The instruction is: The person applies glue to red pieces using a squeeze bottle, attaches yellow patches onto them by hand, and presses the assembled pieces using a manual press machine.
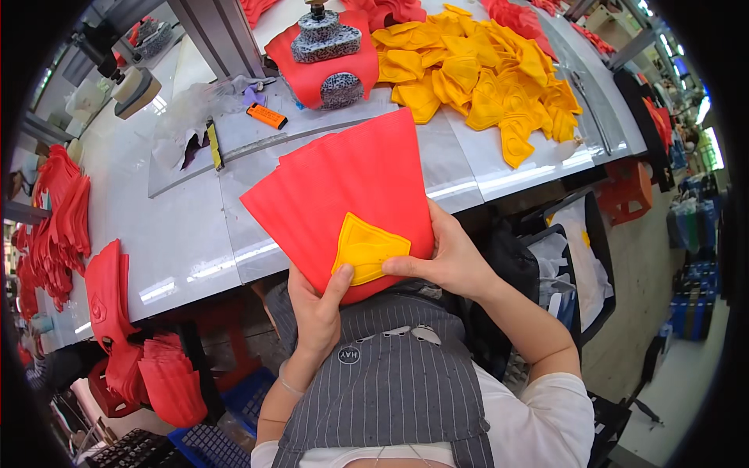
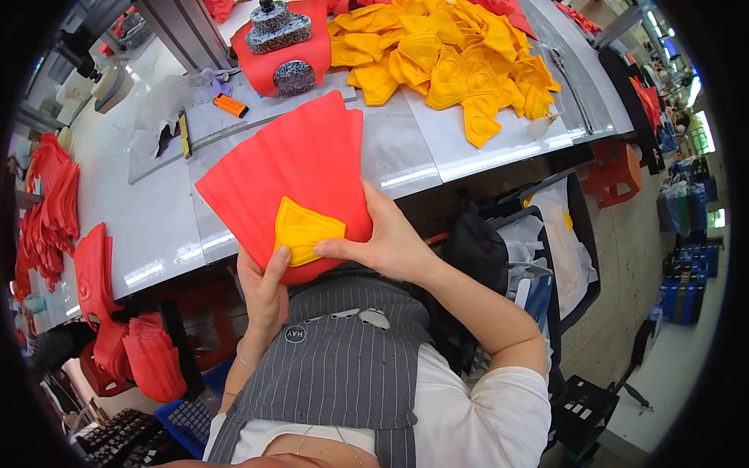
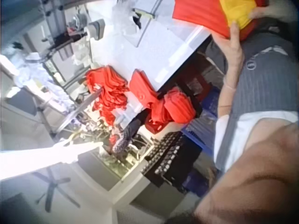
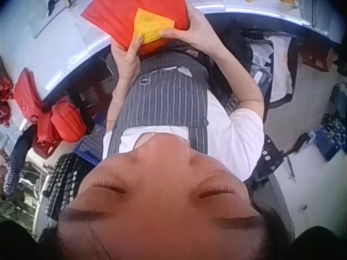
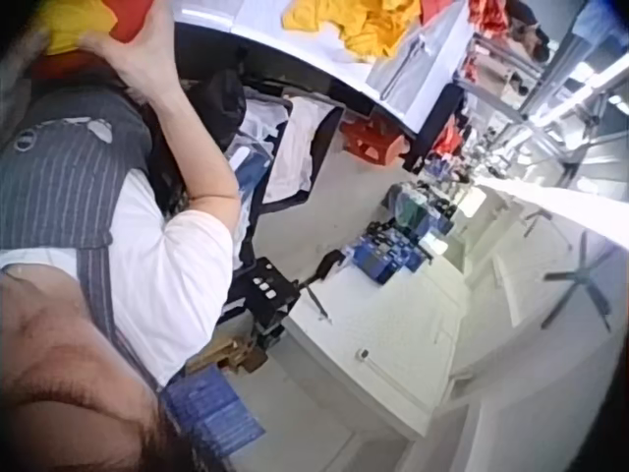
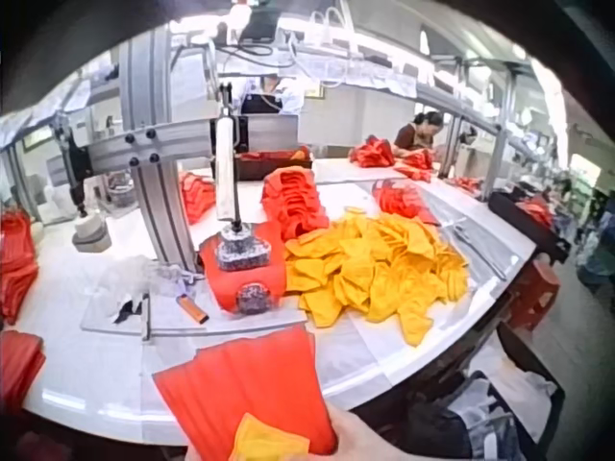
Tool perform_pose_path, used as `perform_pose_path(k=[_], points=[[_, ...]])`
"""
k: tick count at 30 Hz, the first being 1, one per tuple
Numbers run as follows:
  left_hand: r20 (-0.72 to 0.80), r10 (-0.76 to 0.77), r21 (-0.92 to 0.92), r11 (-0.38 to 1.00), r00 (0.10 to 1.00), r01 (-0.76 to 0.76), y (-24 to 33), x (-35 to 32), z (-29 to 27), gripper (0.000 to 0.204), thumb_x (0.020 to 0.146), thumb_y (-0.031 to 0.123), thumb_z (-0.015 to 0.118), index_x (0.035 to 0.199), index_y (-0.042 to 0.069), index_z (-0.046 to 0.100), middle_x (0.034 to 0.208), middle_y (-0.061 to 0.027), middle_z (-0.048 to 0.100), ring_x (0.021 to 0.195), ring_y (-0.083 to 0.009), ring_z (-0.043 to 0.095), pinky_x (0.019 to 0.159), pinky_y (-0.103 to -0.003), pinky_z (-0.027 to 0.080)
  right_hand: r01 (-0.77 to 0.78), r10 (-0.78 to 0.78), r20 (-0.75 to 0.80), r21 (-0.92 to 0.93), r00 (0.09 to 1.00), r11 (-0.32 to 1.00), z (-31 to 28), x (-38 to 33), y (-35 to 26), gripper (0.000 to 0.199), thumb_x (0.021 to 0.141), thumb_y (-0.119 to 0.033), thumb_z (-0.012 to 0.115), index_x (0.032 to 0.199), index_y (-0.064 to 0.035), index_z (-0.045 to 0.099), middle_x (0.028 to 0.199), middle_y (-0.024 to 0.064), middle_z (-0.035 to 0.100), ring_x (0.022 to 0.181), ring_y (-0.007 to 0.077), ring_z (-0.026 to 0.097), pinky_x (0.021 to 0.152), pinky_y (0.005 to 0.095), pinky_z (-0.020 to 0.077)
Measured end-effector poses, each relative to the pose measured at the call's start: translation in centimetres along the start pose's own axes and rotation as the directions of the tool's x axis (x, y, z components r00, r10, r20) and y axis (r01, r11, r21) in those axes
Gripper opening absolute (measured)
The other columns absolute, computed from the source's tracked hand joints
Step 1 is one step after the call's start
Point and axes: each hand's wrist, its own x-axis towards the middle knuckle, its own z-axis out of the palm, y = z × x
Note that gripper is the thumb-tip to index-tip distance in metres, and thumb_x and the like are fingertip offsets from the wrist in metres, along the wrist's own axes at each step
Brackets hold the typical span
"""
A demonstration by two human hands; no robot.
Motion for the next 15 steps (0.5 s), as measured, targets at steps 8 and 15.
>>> perform_pose_path(k=[8, 15], points=[[-0.035, 0.037, -0.058, 0.998, 0.999, -0.039, -0.3, 0.1, 0.7, 0.050, 0.087, 0.001, 0.064, 0.130, -0.002, 0.040, 0.127, -0.0135, 0.053, 0.116, -0.0189, 0.053, 0.102, -0.033, 0.040, -0.012, -0.010, -0.088, -0.247, 0.996, 0.969, 0.3, 0.5, -0.2, 0.102, 0.057, -0.015, 0.092, 0.137, 0.0026, 0.032, 0.130, 0.0101, 0.050, 0.122, 0.0170, 0.047, 0.104, 0.0325, 0.0379], [0.031, -0.050, -0.258, 0.965, 0.998, 0.056, 0.4, 0.0, -0.8, 0.054, 0.086, 0.007, 0.064, 0.133, -0.002, 0.039, 0.130, -0.0139, 0.052, 0.119, -0.0223, 0.053, 0.105, -0.037, 0.038, 0.077, -0.075, 0.015, -0.195, 0.997, 0.978, 1.3, 1.0, -1.0, 0.105, 0.058, -0.020, 0.092, 0.139, 0.0021, 0.029, 0.133, 0.0100, 0.045, 0.125, 0.0174, 0.043, 0.107, 0.0325, 0.0333]])
